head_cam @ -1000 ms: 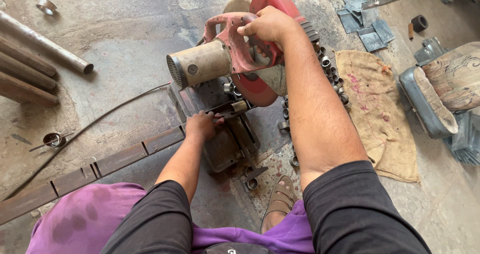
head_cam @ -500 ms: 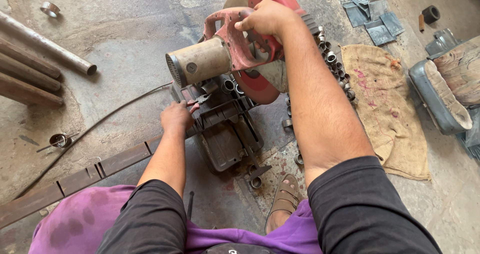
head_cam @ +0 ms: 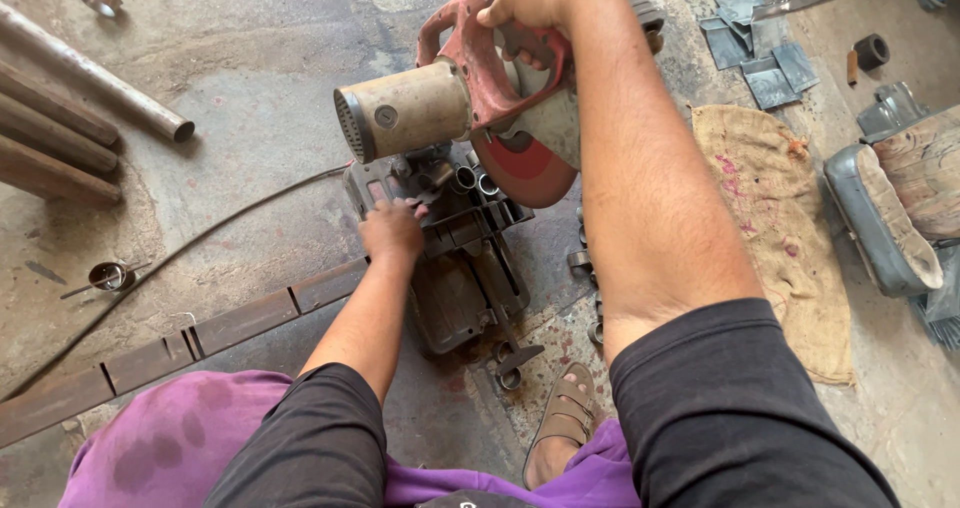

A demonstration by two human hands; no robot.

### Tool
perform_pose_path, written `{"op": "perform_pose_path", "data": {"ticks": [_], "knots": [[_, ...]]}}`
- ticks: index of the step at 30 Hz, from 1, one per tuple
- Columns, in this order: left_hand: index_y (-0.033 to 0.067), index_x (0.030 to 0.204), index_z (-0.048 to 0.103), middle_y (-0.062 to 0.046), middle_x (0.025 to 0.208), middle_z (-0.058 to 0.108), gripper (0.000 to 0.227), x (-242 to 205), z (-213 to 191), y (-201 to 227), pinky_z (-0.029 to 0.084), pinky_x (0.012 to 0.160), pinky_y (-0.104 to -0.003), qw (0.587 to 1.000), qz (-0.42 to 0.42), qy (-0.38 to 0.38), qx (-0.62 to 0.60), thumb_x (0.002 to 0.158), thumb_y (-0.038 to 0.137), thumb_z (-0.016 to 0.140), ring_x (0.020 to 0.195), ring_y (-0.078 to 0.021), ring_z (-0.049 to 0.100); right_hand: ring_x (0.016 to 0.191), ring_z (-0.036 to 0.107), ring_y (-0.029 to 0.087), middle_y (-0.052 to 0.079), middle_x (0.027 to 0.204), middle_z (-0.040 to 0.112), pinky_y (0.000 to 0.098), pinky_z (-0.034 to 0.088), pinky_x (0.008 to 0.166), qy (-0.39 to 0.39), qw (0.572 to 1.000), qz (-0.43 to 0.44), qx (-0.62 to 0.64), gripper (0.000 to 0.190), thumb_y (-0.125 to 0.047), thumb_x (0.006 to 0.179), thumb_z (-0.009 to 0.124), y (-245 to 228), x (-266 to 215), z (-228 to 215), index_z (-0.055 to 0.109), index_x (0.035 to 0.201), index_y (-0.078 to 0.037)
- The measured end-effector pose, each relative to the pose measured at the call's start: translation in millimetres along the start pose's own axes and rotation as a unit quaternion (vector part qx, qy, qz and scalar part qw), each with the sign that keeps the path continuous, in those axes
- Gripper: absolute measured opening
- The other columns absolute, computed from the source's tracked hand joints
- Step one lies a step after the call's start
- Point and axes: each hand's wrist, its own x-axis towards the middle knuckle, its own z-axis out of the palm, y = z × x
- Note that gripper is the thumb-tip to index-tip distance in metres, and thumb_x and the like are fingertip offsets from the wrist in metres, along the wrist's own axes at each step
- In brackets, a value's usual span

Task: The person uses a chop saw to cut a metal pipe into small cylindrical segments. They repeatedly position the pipe, lower the saw blade to cut, and then lift the blade to reposition the pipe for the next cut.

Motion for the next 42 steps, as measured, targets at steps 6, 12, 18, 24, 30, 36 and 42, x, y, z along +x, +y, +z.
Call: {"op": "perform_pose_path", "data": {"ticks": [6,12,18,24,30,36,42], "knots": [[0.0179,0.12,0.067,-0.013,0.119,0.068,0.036,-3,-26,-8,0.057,0.087,-0.047,0.989,0.139,-0.037,-0.019,0.098,0.045,0.059,0.108,-0.0347,0.069,0.059,0.067,0.019,0.009,0.079,0.073,0.0384,0.051,0.05,-0.012,0.999,-0.01,-0.029,0.026,-0.034,0.093,0.073,-4,2,-2,0.075,0.103,-0.01],[0.0203,0.126,0.065,-0.014,0.122,0.066,0.036,-17,-41,-3,0.056,0.091,-0.045,0.986,0.145,-0.084,-0.023,0.098,0.043,0.061,0.114,-0.0337,0.067,0.061,0.069,0.019,0.009,0.08,0.074,0.0376,0.053,0.051,0.029,0.998,-0.019,-0.057,0.026,-0.034,0.092,0.074,-2,-5,-1,0.076,0.104,-0.011],[0.0219,0.128,0.065,-0.012,0.125,0.065,0.041,-16,-46,-11,0.055,0.094,-0.044,0.979,0.167,-0.114,-0.036,0.089,0.033,0.065,0.117,-0.0338,0.065,0.058,0.065,0.018,0.006,0.075,0.071,0.0371,0.05,0.049,0.002,0.999,-0.01,-0.03,0.026,-0.036,0.093,0.074,3,-3,1,0.076,0.103,-0.012],[0.0129,0.123,0.06,-0.017,0.119,0.068,0.04,-32,-34,1,0.055,0.091,-0.047,0.972,0.196,-0.112,-0.067,0.095,0.04,0.063,0.113,-0.0376,0.067,0.059,0.066,0.015,0.004,0.077,0.072,0.0375,0.051,0.051,0.02,1.0,-0.007,-0.023,0.028,-0.036,0.09,0.078,11,2,4,0.075,0.104,-0.013],[0.0089,0.119,0.057,-0.019,0.112,0.07,0.043,-42,-11,11,0.055,0.086,-0.05,0.975,0.173,-0.102,-0.096,0.097,0.046,0.063,0.105,-0.0406,0.068,0.065,0.069,0.017,0.007,0.082,0.074,0.0383,0.053,0.057,0.034,0.998,-0.017,-0.055,0.034,-0.04,0.089,0.08,15,0,6,0.077,0.106,-0.011],[0.0096,0.121,0.06,-0.018,0.117,0.069,0.037,-38,6,17,0.055,0.089,-0.048,0.981,0.158,-0.098,-0.058,0.097,0.037,0.063,0.111,-0.0378,0.068,0.067,0.071,0.019,0.008,0.083,0.075,0.0378,0.055,0.056,0.043,0.999,-0.023,-0.015,0.037,-0.036,0.085,0.083,19,-9,7,0.075,0.106,-0.007],[0.0087,0.125,0.059,-0.017,0.122,0.067,0.038,-38,11,20,0.056,0.092,-0.045,0.984,0.132,-0.113,-0.043,0.097,0.034,0.063,0.115,-0.0346,0.067,0.066,0.071,0.019,0.009,0.084,0.075,0.0381,0.055,0.054,0.04,0.998,-0.03,0.036,0.035,-0.031,0.083,0.084,26,-16,11,0.075,0.105,-0.005]]}}
